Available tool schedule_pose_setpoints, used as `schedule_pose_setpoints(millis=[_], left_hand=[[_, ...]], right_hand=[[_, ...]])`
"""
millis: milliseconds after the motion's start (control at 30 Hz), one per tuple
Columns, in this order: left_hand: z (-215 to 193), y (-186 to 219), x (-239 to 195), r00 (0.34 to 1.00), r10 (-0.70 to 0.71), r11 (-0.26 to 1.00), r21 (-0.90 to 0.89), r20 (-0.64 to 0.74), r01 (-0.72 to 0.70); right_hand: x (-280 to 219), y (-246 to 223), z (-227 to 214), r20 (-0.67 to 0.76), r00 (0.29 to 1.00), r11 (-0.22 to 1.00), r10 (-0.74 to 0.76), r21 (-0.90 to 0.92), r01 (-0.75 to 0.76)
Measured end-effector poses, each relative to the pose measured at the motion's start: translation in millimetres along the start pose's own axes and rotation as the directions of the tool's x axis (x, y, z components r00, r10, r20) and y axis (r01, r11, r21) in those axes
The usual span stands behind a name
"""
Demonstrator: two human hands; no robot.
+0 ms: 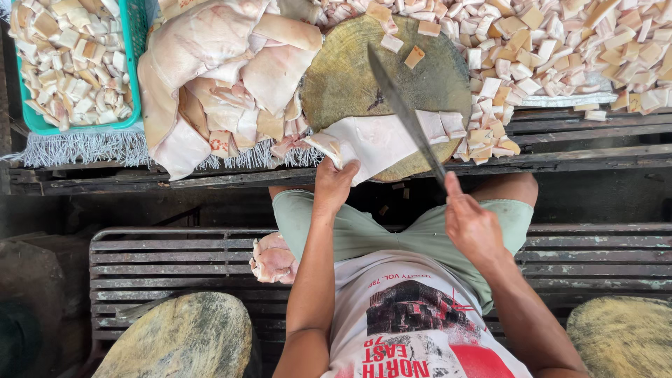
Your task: The person cuts large pieces of white meat into smaller cubes using a large knife on a round wooden cutting board. The person repeatedly slices the meat into strips and then dices them, occasionally moving the cut pieces aside.
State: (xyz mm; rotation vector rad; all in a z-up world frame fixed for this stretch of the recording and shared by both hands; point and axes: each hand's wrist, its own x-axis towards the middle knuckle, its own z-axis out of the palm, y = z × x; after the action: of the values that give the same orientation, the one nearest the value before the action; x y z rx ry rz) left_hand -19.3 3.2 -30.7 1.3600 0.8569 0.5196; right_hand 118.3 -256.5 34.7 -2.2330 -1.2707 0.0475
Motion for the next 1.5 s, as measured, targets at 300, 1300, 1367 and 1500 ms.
schedule_pose_setpoints(millis=[300,1300,1367,1500], left_hand=[[-1,-4,0,1.000,-0.010,1.000,-0.023,-0.014,0.009],[-1,16,1,0.997,0.073,0.982,0.171,0.013,-0.074],[-2,13,-2,0.992,0.115,0.991,0.060,0.059,-0.118],[-1,15,-1,0.995,0.079,0.997,0.014,0.057,-0.080]], right_hand=[[-25,17,2,-0.045,0.951,0.947,0.305,0.114,-0.299],[-1,-13,-13,-0.146,0.984,0.990,-0.107,0.078,0.119],[-10,-11,-28,-0.334,0.935,0.990,-0.116,0.035,0.135],[-3,-15,-1,-0.201,0.977,0.979,0.072,0.201,-0.031]])
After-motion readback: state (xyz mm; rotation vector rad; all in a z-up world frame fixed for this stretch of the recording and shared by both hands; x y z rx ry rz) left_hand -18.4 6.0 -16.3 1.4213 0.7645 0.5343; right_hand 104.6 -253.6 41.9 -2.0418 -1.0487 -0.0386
